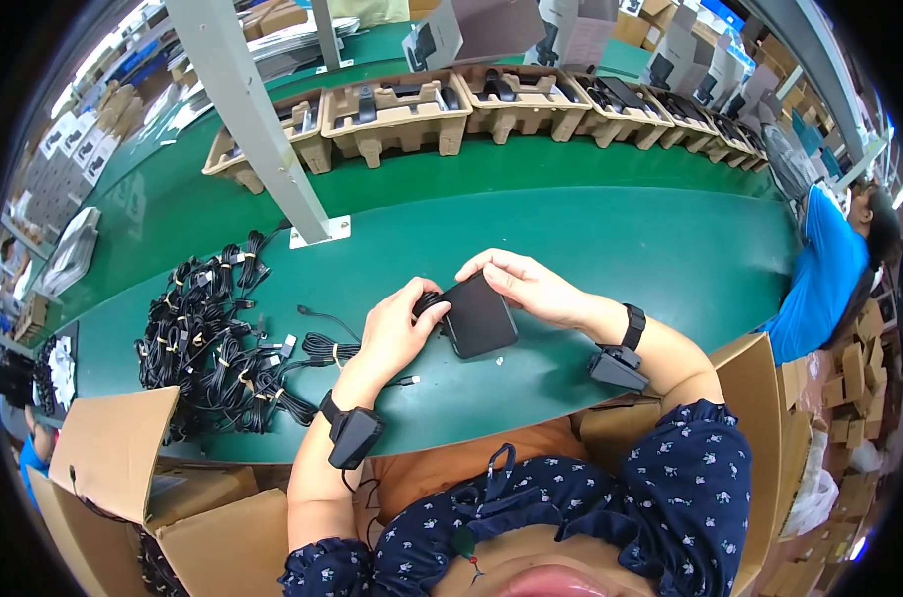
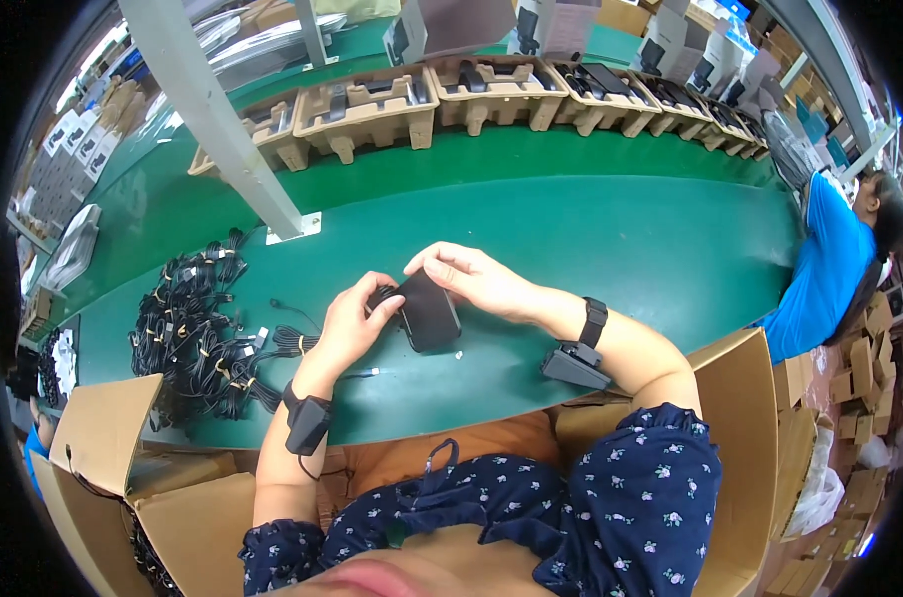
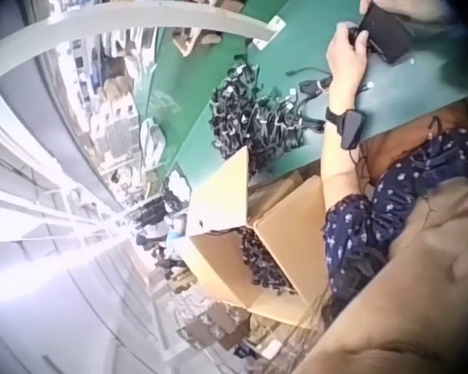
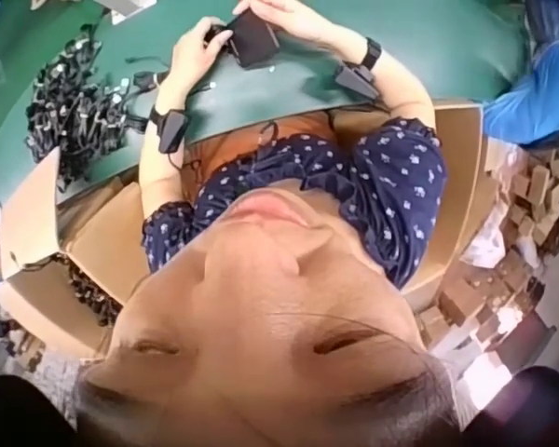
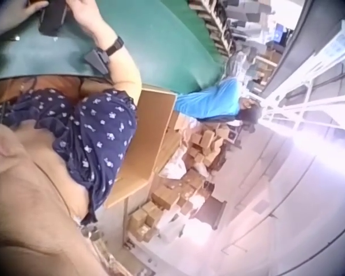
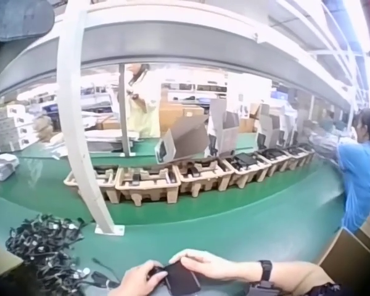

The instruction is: The person picks up a base from a tray, attaches a cable to it, and places the assembly onto a stack. After repeating this process multiple times, the person gathers the stack of bases and places them into a cardboard box.

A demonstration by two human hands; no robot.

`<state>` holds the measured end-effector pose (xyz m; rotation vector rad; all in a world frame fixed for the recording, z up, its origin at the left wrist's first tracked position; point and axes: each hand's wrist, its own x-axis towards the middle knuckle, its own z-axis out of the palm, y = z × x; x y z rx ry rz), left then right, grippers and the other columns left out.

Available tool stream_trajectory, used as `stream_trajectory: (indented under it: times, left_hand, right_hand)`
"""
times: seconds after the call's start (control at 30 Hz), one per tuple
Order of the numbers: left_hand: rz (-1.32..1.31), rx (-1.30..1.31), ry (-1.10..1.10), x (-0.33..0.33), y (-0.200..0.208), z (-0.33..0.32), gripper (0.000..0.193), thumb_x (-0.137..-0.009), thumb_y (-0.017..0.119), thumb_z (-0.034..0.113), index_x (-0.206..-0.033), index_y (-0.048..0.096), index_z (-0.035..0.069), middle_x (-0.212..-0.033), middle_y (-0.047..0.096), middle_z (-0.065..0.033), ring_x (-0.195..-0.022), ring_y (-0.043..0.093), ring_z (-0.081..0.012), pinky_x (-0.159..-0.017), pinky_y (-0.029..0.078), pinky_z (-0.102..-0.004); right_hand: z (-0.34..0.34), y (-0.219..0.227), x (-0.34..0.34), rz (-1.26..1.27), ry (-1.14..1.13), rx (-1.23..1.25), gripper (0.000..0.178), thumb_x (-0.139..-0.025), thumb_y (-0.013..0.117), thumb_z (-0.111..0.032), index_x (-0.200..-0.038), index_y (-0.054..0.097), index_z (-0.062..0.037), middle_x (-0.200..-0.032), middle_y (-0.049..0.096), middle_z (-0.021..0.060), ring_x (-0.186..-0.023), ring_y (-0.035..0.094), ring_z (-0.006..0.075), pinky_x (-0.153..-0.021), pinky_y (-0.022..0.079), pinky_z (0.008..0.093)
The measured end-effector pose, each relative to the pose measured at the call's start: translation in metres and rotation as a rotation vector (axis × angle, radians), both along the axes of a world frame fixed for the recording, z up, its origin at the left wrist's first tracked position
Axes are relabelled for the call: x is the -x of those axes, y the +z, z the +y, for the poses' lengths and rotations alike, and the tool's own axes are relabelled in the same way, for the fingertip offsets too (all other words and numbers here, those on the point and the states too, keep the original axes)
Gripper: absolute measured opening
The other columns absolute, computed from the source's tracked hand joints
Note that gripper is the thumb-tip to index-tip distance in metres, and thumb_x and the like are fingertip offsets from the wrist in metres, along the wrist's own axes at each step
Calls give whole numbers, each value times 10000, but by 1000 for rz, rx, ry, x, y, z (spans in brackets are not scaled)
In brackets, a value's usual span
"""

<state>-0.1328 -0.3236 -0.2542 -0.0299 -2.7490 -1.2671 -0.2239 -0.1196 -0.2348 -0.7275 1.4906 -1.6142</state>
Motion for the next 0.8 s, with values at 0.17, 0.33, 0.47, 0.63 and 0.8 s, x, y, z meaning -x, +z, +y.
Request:
stream_trajectory:
  times: [0.17, 0.33, 0.47, 0.63, 0.8]
  left_hand:
    - [-73, -218, 67, 2, 0, -4, 176, -868, 637, 177, -948, 573, 34, -769, 619, -24, -644, 560, -89, -579, 444, -231]
    - [45, -603, 265, 7, -8, -11, 149, -894, 618, 185, -910, 558, 49, -664, 489, 44, -539, 431, -28, -466, 347, -192]
    - [76, -811, 205, 11, -4, -7, 138, -911, 591, 172, -936, 533, 49, -650, 456, 53, -529, 409, -23, -466, 337, -191]
    - [90, -378, 132, 6, -14, -3, 256, -862, 644, 167, -1053, 521, 47, -726, 510, -9, -635, 507, -82, -554, 423, -231]
    - [200, 292, 8, -12, 9, -6, 672, -690, 767, 118, -1263, 430, 22, -1119, 518, -156, -1009, 515, -293, -897, 421, -371]
  right_hand:
    - [-2, -7, 5, 1, -33, -4, 412, -968, 454, -391, -1234, 496, -79, -1073, 567, 13, -967, 529, 72, -829, 450, 250]
    - [-9, -2, -1, 20, 29, 70, 607, -874, 632, -339, -1338, 377, -43, -1164, 534, 83, -977, 548, 154, -728, 510, 293]
    - [-12, -13, -1, 79, 36, -15, 407, -915, 582, -199, -1270, 461, -39, -1133, 555, 77, -920, 574, 149, -671, 518, 264]
    - [-10, -9, 29, 116, -252, 44, 243, -923, 566, -162, -1130, 552, -36, -963, 618, 42, -662, 601, 104, -505, 461, 211]
    - [20, 19, 112, 554, -813, 117, 171, -911, 579, -145, -1015, 478, -54, -736, 569, -2, -557, 552, 82, -471, 396, 197]
